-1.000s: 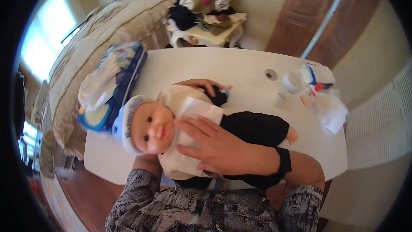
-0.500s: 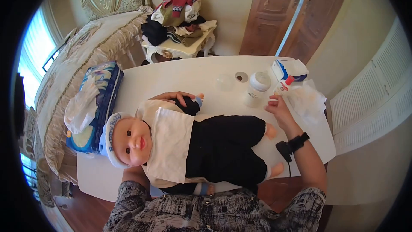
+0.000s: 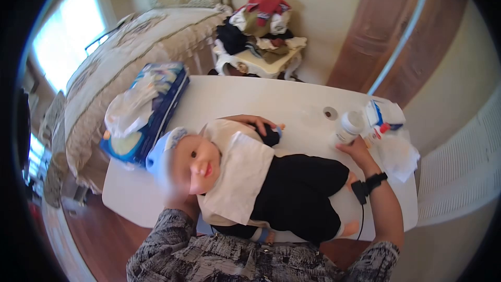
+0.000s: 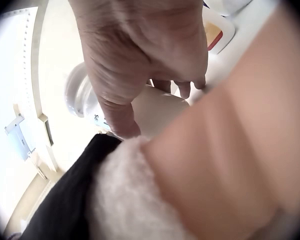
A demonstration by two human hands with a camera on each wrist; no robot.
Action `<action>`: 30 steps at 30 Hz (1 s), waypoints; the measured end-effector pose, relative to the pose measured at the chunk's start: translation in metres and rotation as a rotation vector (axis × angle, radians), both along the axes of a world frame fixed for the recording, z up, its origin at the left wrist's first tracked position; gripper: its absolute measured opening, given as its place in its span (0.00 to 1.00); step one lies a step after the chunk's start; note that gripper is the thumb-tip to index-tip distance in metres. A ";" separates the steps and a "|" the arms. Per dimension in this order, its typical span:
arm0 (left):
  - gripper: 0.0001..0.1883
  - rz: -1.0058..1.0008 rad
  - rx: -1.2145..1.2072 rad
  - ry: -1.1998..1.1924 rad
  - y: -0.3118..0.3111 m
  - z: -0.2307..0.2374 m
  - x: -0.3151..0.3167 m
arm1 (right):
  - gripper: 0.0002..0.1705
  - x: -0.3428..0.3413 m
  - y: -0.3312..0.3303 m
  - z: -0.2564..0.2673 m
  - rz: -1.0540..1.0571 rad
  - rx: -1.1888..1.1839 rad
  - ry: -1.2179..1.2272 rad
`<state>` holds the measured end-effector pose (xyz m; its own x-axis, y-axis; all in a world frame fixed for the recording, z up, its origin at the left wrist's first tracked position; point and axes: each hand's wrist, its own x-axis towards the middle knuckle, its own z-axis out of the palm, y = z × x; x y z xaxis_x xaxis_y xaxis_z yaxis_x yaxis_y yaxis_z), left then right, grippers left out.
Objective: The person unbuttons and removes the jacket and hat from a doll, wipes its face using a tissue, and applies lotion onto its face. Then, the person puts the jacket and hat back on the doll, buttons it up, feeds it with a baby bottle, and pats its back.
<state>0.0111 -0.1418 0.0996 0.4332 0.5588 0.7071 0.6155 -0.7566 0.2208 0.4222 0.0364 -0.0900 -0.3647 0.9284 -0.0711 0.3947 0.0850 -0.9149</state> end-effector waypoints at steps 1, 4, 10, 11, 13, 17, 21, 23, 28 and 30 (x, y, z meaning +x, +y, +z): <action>0.04 0.044 -0.004 -0.015 -0.008 -0.003 -0.009 | 0.44 -0.004 -0.004 0.005 0.002 0.011 0.013; 0.04 0.162 -0.017 -0.053 -0.029 -0.014 -0.030 | 0.44 -0.016 -0.013 0.025 0.030 0.050 0.157; 0.04 0.260 -0.049 -0.098 -0.045 -0.027 -0.041 | 0.49 -0.073 -0.054 0.094 0.183 0.052 0.491; 0.04 0.266 -0.051 -0.104 -0.045 -0.028 -0.041 | 0.51 -0.086 -0.064 0.101 0.191 0.062 0.543; 0.04 0.278 -0.055 -0.113 -0.046 -0.030 -0.042 | 0.55 -0.109 -0.083 0.110 0.203 0.080 0.650; 0.04 0.305 -0.062 -0.129 -0.049 -0.035 -0.046 | 0.59 -0.135 -0.122 0.120 0.242 -0.095 0.675; 0.04 0.324 -0.073 -0.151 -0.051 -0.042 -0.048 | 0.49 -0.151 -0.162 0.130 0.232 -0.340 0.708; 0.04 0.325 -0.082 -0.160 -0.051 -0.045 -0.047 | 0.49 -0.152 -0.173 0.126 0.282 -0.315 0.691; 0.04 0.327 -0.096 -0.169 -0.055 -0.049 -0.046 | 0.47 -0.148 -0.199 0.118 0.249 -0.324 0.654; 0.04 0.329 -0.096 -0.167 -0.057 -0.048 -0.047 | 0.47 -0.148 -0.206 0.118 0.227 -0.341 0.648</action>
<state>-0.0361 -0.1989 0.0516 0.1027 0.7162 0.6904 0.7715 -0.4954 0.3992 0.2747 -0.1695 0.0279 -0.6104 0.7907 -0.0471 -0.2227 -0.2284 -0.9478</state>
